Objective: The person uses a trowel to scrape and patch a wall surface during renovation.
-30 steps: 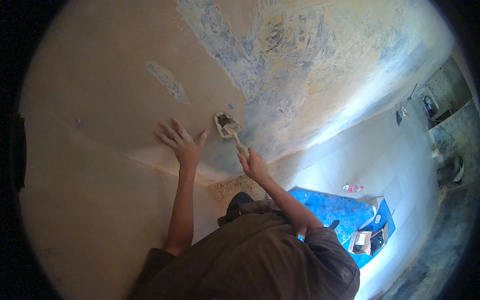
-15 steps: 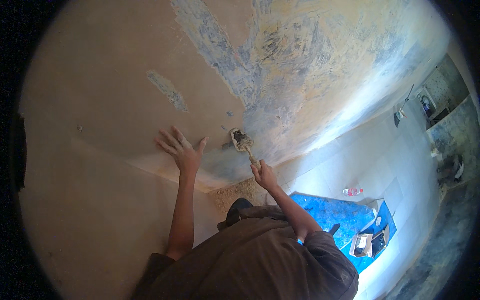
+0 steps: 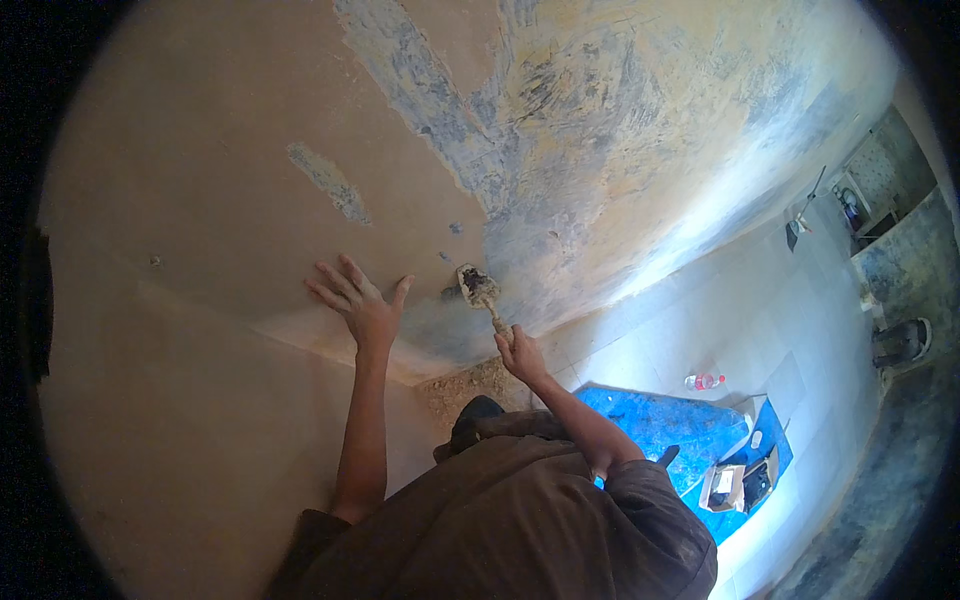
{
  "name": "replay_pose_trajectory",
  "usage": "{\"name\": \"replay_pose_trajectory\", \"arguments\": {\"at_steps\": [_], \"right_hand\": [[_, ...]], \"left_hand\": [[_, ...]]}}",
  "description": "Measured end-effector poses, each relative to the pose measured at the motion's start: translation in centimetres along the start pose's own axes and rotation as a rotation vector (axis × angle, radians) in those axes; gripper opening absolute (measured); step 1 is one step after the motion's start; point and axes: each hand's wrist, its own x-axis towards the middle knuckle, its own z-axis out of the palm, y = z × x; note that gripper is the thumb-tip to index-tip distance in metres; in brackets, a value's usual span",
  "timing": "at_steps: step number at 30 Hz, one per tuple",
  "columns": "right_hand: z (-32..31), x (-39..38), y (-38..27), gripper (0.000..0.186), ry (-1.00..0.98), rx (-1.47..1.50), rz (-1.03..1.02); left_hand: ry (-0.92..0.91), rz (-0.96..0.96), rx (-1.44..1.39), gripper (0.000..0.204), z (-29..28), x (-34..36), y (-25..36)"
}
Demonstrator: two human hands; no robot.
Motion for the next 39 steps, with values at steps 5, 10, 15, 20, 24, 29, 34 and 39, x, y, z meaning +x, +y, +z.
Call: {"name": "replay_pose_trajectory", "arguments": {"at_steps": [5, 10, 15, 20, 24, 29, 34, 39], "right_hand": [[0.8, 1.3, -2.5, 0.033, 0.040, 0.017, -0.041], [1.2, 2.2, -3.8, 0.032, 0.113, 0.086, -0.089], [0.5, -0.1, -0.7, 0.033, 0.091, 0.042, -0.050], [0.6, -0.5, -0.6, 0.034, 0.065, 0.058, 0.017], [1.0, -0.7, 0.5, 0.033, 0.106, 0.062, -0.007], [1.1, -0.8, 0.1, 0.032, 0.111, 0.072, -0.013], [1.2, -0.8, -0.3, 0.034, 0.125, 0.084, 0.022], [1.4, -0.6, 0.1, 0.038, 0.099, 0.079, 0.042]], "left_hand": [[-0.047, 0.003, 0.071, 0.108, -0.2, 0.0, 0.0], [-0.048, -0.010, 0.038, 0.106, -0.3, 0.1, 0.2], [-0.008, -0.018, 0.008, 0.103, -0.2, 0.1, 0.0], [-0.030, -0.025, 0.000, 0.103, -0.3, 0.1, 0.0], [-0.050, -0.032, 0.005, 0.103, -0.4, 0.2, 0.2], [-0.047, 0.006, 0.060, 0.107, -0.3, 0.0, -0.1], [-0.020, -0.018, 0.004, 0.103, -0.3, -0.1, 0.1], [-0.053, -0.023, 0.010, 0.103, -0.6, 0.0, 0.2]]}}
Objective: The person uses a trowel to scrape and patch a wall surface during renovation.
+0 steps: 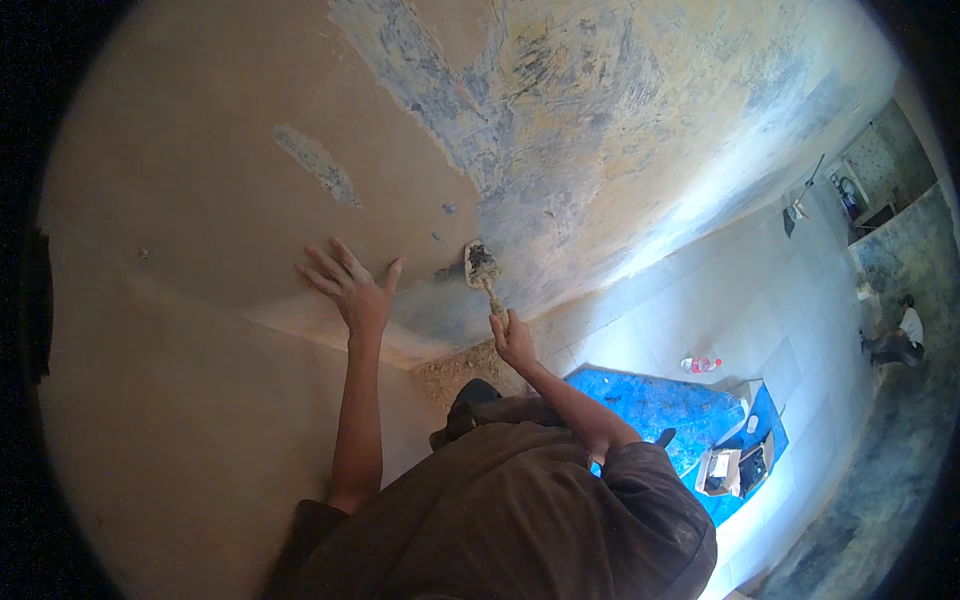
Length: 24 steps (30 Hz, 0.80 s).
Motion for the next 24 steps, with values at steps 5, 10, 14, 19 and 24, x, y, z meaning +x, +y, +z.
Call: {"name": "replay_pose_trajectory", "arguments": {"at_steps": [5, 10, 14, 19, 24], "right_hand": [[0.30, 0.46, 0.31, 0.034, 0.029, 0.021, -0.028], [0.25, 0.52, -0.04, 0.036, 0.020, 0.011, -0.039], [0.23, 0.51, 0.35, 0.037, 0.005, -0.001, -0.015], [0.22, 0.70, 0.43, 0.040, 0.046, 0.000, -0.061], [0.14, 0.98, 0.60, 0.041, 0.031, -0.002, -0.064]], "left_hand": [[-0.011, -0.010, 0.002, 0.101, -0.33, 0.35, 0.22], [0.016, 0.015, 0.009, 0.103, 0.13, 0.06, -0.18], [0.014, 0.005, -0.015, 0.102, -0.14, -0.02, 0.03], [0.017, 0.002, -0.006, 0.103, 0.04, -0.01, 0.00], [0.018, 0.004, 0.016, 0.104, 0.12, 0.04, -0.01]]}}
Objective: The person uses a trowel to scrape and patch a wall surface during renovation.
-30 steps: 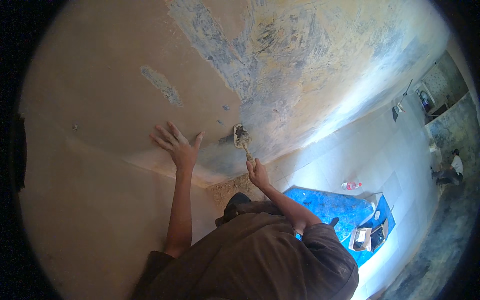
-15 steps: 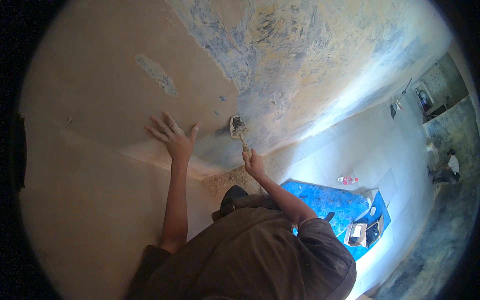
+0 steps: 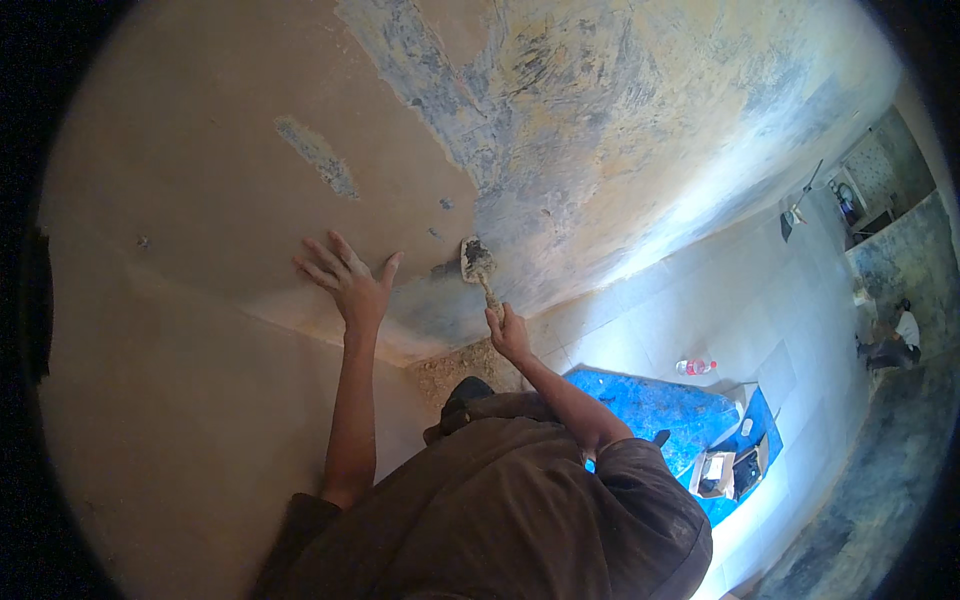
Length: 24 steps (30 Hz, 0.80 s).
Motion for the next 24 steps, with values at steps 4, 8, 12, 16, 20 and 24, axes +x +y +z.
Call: {"name": "replay_pose_trajectory", "arguments": {"at_steps": [4, 8, 12, 16, 20, 24], "right_hand": [[-0.1, -0.1, -0.1, 0.041, -0.011, 0.014, 0.012], [-0.1, -0.1, 0.0, 0.043, -0.060, -0.013, 0.084], [-0.2, 0.1, 0.1, 0.043, -0.073, 0.001, 0.077], [0.0, 0.3, 0.3, 0.036, -0.027, 0.035, 0.015], [-0.2, 0.3, -0.2, 0.036, -0.018, 0.014, 0.013], [-0.3, 0.7, -1.0, 0.035, 0.016, 0.007, -0.019]], "left_hand": [[0.024, 0.014, 0.006, 0.105, 0.2, -0.1, -0.1], [0.057, 0.030, 0.000, 0.106, 0.5, -0.1, -0.3], [0.026, 0.014, -0.010, 0.105, 0.5, -0.2, -0.4], [0.006, 0.003, 0.005, 0.104, 0.2, 0.0, -0.2], [0.021, 0.014, 0.004, 0.103, 0.2, -0.2, -0.2], [-0.021, -0.011, -0.015, 0.104, 0.1, -0.2, -0.2]]}}
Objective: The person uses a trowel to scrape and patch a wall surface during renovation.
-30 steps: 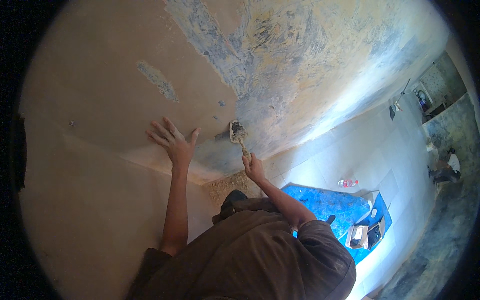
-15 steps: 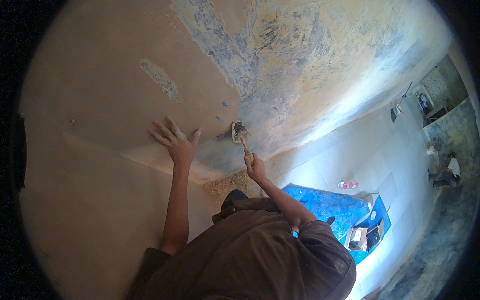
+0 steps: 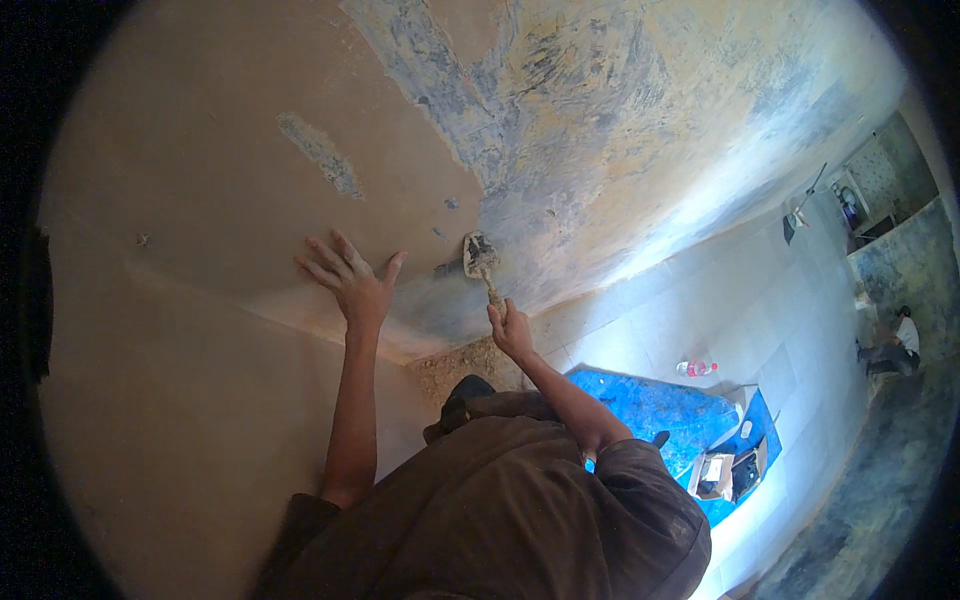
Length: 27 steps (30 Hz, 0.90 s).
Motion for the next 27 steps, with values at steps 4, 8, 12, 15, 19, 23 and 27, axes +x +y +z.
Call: {"name": "replay_pose_trajectory", "arguments": {"at_steps": [4, 8, 12, 15, 19, 23, 27], "right_hand": [[-0.25, -0.07, -0.08, 0.035, -0.014, 0.024, 0.028], [0.01, -0.18, -0.03, 0.036, -0.005, 0.024, 0.031], [-0.26, -0.18, -0.58, 0.037, -0.015, 0.018, 0.036], [-0.41, -0.20, -0.35, 0.040, -0.033, -0.011, 0.082], [-0.54, -0.33, -0.42, 0.042, -0.072, -0.022, 0.088], [-0.57, -0.17, -0.52, 0.041, -0.098, -0.018, 0.124], [-0.09, -0.24, -0.13, 0.044, -0.007, -0.015, 0.053]], "left_hand": [[0.041, 0.023, 0.004, 0.105, 0.10, 0.10, -0.04], [0.038, 0.020, 0.007, 0.106, 0.19, 0.06, -0.04], [0.045, 0.021, 0.000, 0.106, 0.32, 0.06, -0.13], [0.032, 0.043, 0.031, 0.107, 0.54, 0.14, -0.15], [0.016, 0.036, 0.027, 0.107, 0.51, 0.08, -0.20], [0.022, 0.038, 0.023, 0.108, 0.26, 0.16, -0.10], [0.025, 0.041, 0.030, 0.108, 0.13, 0.26, 0.04]]}}
